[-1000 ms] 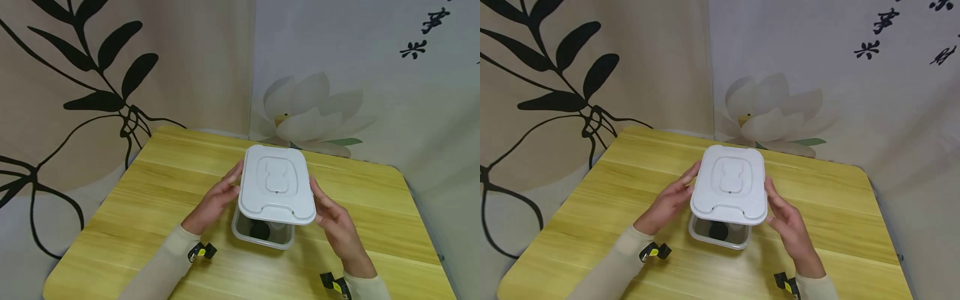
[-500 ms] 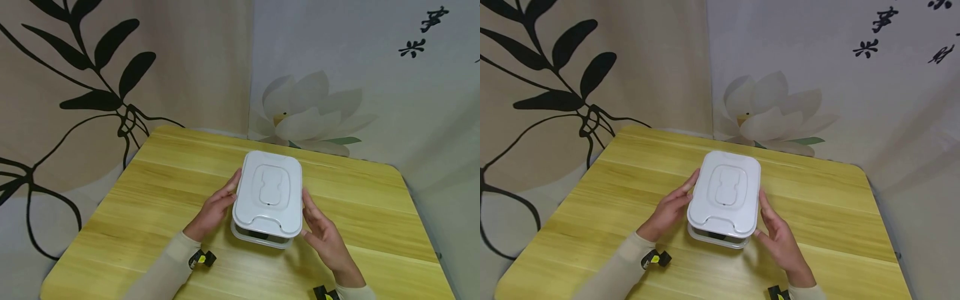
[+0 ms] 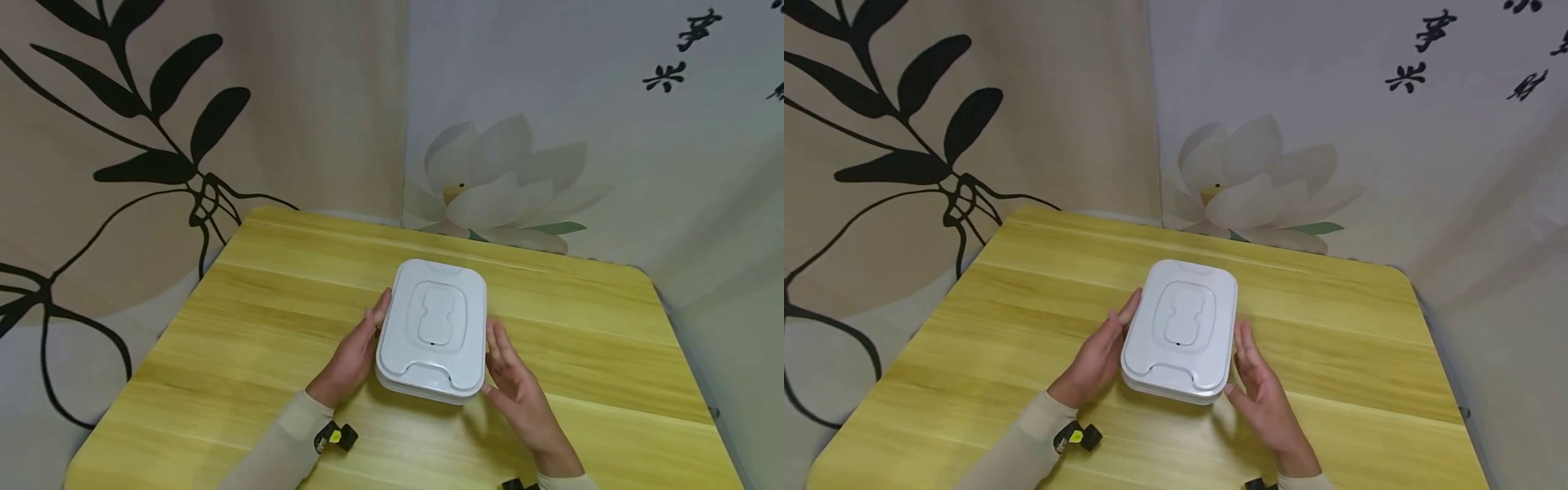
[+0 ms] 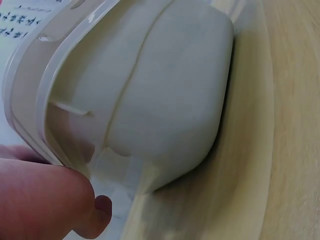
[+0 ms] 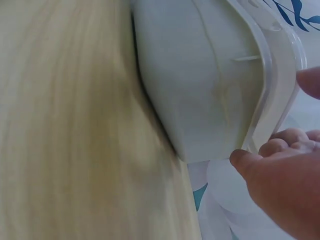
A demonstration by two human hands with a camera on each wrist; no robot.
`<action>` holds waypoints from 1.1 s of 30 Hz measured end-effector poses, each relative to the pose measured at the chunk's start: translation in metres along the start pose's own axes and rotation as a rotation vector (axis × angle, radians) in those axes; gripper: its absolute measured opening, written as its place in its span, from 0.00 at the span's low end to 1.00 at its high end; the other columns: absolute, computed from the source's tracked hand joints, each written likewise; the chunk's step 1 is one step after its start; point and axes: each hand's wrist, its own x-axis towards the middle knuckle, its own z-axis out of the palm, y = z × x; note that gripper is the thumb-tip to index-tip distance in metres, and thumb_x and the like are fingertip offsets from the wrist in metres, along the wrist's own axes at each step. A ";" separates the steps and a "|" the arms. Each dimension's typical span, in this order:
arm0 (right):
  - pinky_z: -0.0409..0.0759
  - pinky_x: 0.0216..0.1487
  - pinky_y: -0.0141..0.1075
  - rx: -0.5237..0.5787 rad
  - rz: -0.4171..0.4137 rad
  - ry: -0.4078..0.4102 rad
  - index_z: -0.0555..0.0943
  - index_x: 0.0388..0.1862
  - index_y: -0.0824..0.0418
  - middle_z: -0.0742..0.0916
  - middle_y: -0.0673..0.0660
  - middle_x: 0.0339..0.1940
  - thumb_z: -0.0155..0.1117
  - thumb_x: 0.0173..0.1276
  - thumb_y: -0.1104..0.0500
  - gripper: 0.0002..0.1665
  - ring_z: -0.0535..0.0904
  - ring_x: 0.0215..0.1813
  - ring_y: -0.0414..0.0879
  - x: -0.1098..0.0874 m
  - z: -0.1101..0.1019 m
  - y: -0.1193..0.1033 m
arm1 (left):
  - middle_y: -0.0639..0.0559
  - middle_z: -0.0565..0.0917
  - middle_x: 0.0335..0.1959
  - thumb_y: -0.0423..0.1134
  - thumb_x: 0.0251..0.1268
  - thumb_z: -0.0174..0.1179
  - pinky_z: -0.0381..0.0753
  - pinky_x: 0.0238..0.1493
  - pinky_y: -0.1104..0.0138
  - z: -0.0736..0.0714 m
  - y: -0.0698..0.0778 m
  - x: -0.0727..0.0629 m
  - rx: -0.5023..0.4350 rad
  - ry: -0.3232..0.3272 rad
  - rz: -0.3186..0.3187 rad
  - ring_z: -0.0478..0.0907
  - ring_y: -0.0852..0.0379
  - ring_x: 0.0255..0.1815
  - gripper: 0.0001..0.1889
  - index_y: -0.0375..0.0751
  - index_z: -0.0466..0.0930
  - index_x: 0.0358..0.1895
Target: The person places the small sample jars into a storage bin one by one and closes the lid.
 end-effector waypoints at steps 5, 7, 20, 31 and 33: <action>0.53 0.81 0.24 -0.014 0.023 0.032 0.37 0.89 0.63 0.43 0.67 0.88 0.50 0.75 0.80 0.52 0.46 0.89 0.36 -0.001 0.001 0.004 | 0.49 0.32 0.90 0.65 0.86 0.23 0.22 0.86 0.49 0.002 -0.003 0.000 -0.006 0.014 0.002 0.23 0.49 0.89 0.42 0.38 0.33 0.87; 0.53 0.81 0.24 -0.007 0.026 0.034 0.36 0.88 0.64 0.43 0.67 0.88 0.50 0.75 0.80 0.52 0.45 0.89 0.36 -0.001 0.002 0.006 | 0.50 0.32 0.90 0.65 0.86 0.22 0.21 0.86 0.48 0.002 -0.004 0.000 -0.004 0.015 0.001 0.22 0.49 0.89 0.41 0.38 0.32 0.87; 0.51 0.82 0.24 0.077 0.050 0.017 0.32 0.87 0.66 0.43 0.59 0.90 0.48 0.73 0.81 0.54 0.43 0.89 0.35 -0.004 0.004 0.014 | 0.52 0.28 0.90 0.65 0.85 0.16 0.22 0.86 0.49 0.005 -0.011 -0.002 -0.080 0.002 -0.012 0.20 0.52 0.88 0.40 0.45 0.29 0.88; 0.55 0.81 0.24 0.218 0.093 0.037 0.30 0.88 0.63 0.41 0.55 0.90 0.46 0.75 0.79 0.53 0.43 0.88 0.33 -0.004 0.008 0.012 | 0.53 0.35 0.90 0.66 0.81 0.09 0.32 0.87 0.55 0.005 -0.016 -0.001 -0.194 -0.003 0.022 0.28 0.53 0.90 0.42 0.43 0.28 0.87; 0.56 0.81 0.24 0.241 0.089 0.037 0.29 0.87 0.63 0.42 0.54 0.91 0.45 0.75 0.79 0.53 0.44 0.88 0.33 -0.003 0.009 0.012 | 0.53 0.37 0.90 0.68 0.80 0.10 0.39 0.87 0.62 0.006 -0.016 -0.002 -0.201 -0.001 0.027 0.30 0.53 0.90 0.43 0.45 0.29 0.88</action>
